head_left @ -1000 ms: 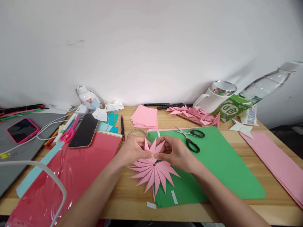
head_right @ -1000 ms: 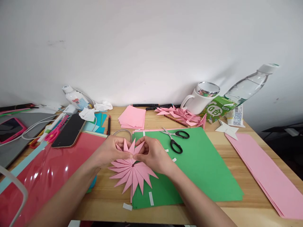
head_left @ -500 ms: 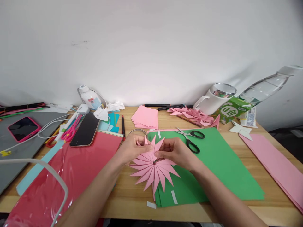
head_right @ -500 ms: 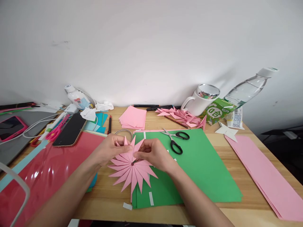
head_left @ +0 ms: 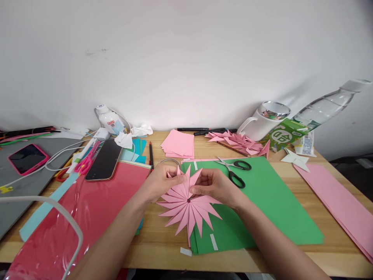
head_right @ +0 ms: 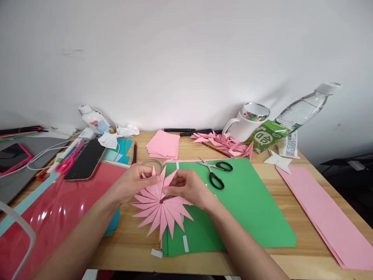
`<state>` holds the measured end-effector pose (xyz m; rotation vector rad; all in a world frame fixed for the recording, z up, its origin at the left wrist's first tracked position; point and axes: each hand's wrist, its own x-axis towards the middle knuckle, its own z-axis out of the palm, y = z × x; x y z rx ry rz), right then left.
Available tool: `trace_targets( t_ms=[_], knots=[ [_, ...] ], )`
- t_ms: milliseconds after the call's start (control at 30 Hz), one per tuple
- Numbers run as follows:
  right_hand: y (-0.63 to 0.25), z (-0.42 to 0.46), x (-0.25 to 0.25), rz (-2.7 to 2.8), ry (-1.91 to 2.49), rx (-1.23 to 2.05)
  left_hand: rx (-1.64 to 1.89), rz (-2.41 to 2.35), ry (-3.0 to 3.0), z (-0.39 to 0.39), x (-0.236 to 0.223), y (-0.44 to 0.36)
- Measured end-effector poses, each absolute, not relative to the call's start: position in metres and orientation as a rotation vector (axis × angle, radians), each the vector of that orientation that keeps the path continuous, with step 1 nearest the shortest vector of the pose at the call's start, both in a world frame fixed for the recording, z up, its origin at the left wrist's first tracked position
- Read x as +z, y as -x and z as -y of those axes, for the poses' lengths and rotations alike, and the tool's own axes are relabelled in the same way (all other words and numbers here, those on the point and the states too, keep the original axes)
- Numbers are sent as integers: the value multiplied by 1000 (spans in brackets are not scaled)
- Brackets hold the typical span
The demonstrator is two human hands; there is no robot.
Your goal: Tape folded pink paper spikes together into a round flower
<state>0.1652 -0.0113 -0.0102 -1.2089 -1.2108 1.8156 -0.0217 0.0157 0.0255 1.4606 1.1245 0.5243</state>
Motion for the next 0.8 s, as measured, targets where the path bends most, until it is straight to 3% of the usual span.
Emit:
trace_targets(
  t_ms=[433,633,800],
  knots=[
    [-170,11,-10,1311,1191,1678,507,-1151,-1306,-13,26,21],
    [-172,12,-6,1243,982,1754,544,-1121,-1329,-15,25,22],
    [-172,15,-9,1383,992,1529,530,-1146,-1366,-16,22,24]
  ],
)
